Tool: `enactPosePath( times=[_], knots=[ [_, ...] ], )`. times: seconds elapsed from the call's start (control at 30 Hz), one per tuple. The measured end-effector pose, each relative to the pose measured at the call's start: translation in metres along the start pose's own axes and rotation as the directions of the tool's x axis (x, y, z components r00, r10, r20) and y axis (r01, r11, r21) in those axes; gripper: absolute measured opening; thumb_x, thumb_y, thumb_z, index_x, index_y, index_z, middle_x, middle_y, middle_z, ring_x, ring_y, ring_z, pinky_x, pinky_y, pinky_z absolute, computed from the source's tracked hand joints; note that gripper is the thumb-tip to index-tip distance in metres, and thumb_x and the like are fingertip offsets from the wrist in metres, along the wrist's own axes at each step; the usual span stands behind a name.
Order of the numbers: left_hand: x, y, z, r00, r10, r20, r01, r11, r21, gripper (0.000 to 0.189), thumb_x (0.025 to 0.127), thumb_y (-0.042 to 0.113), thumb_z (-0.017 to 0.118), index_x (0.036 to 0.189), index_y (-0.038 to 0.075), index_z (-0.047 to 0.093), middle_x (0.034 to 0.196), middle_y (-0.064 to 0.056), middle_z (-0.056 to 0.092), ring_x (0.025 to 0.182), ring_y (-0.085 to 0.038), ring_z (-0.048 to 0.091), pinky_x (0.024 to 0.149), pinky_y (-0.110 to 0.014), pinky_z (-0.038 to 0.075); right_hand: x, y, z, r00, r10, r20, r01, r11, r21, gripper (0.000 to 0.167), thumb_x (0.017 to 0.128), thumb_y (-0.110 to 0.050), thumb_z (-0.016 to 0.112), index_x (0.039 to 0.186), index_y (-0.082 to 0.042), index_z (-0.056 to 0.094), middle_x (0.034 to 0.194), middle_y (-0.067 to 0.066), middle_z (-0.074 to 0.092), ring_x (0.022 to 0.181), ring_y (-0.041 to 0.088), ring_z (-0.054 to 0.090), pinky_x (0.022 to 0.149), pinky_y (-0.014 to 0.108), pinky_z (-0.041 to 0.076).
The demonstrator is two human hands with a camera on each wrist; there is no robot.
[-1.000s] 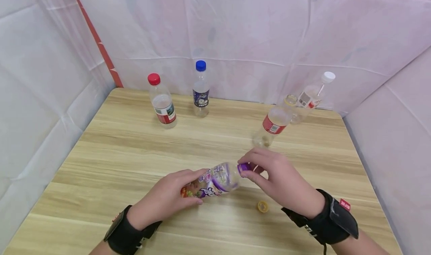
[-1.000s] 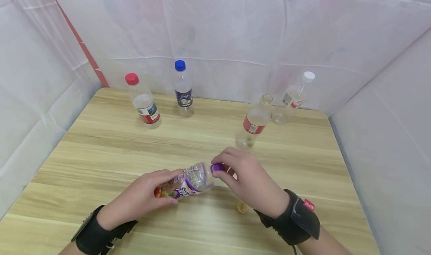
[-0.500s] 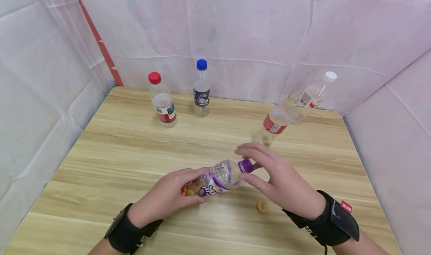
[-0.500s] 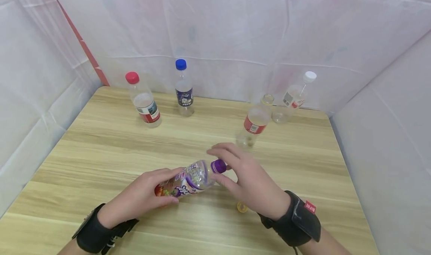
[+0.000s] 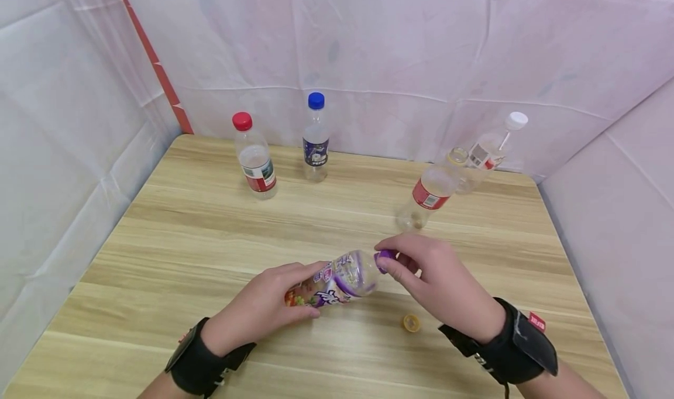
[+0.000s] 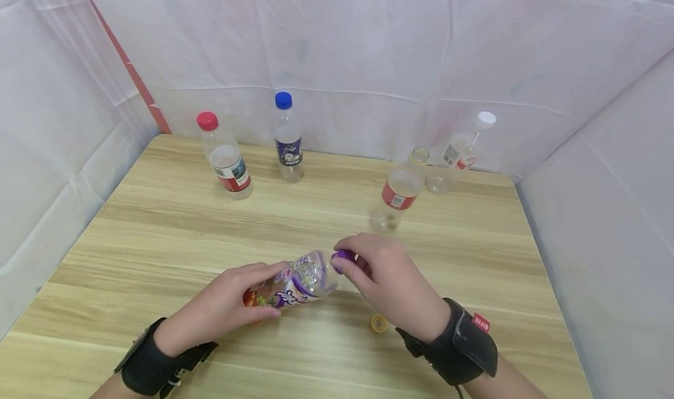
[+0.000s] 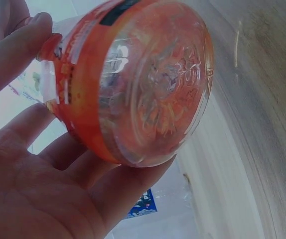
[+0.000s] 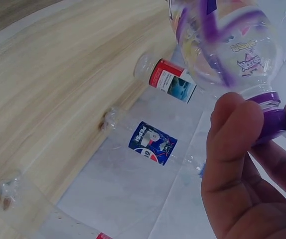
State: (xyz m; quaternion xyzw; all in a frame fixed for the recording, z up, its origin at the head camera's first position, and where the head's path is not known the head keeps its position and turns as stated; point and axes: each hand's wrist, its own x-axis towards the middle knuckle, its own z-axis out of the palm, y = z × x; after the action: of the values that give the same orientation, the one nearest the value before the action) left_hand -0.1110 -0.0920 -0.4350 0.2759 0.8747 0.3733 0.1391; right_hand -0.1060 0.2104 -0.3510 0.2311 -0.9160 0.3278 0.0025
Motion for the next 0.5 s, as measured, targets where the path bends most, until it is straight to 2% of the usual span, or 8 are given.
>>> enactPosePath(
  times=[0.2, 0.33, 0.5],
  knots=[
    [0.0002, -0.0005, -0.0001, 1.000, -0.005, 0.008, 0.005, 1.000, -0.006, 0.076, 0.087, 0.034, 0.087, 0.154, 0.038, 0.050, 0.109, 0.020, 0.062, 0.096, -0.003, 0.058, 0.090, -0.027, 0.054, -0.0017, -0.0005, -0.0015, 0.994, -0.109, -0.010, 0.108, 0.994, -0.032, 0.024, 0.095, -0.012, 0.078, 0.115, -0.023, 0.075, 0.110, -0.013, 0.072, 0.088, 0.000, 0.064, 0.073, 0.021, 0.060],
    [0.0003, -0.0018, 0.0005, 1.000, -0.006, 0.011, 0.006, 1.000, -0.012, 0.077, 0.087, 0.035, 0.086, 0.154, 0.040, 0.050, 0.111, 0.020, 0.063, 0.096, -0.004, 0.058, 0.088, -0.026, 0.054, -0.0028, 0.0001, -0.0028, 0.980, -0.200, -0.021, 0.199, 0.978, -0.057, 0.033, 0.090, -0.002, 0.080, 0.116, -0.023, 0.074, 0.114, -0.012, 0.071, 0.096, 0.002, 0.065, 0.076, 0.022, 0.060],
    [0.0007, -0.0022, 0.0007, 1.000, 0.002, 0.010, -0.002, 1.000, -0.019, 0.077, 0.088, 0.034, 0.086, 0.154, 0.042, 0.049, 0.113, 0.019, 0.063, 0.095, -0.005, 0.058, 0.085, -0.025, 0.053, -0.0042, 0.0011, -0.0041, 0.963, -0.268, -0.025, 0.266, 0.961, -0.079, 0.038, 0.087, 0.003, 0.081, 0.116, -0.021, 0.075, 0.120, -0.009, 0.070, 0.104, 0.006, 0.066, 0.083, 0.022, 0.059]
  ],
)
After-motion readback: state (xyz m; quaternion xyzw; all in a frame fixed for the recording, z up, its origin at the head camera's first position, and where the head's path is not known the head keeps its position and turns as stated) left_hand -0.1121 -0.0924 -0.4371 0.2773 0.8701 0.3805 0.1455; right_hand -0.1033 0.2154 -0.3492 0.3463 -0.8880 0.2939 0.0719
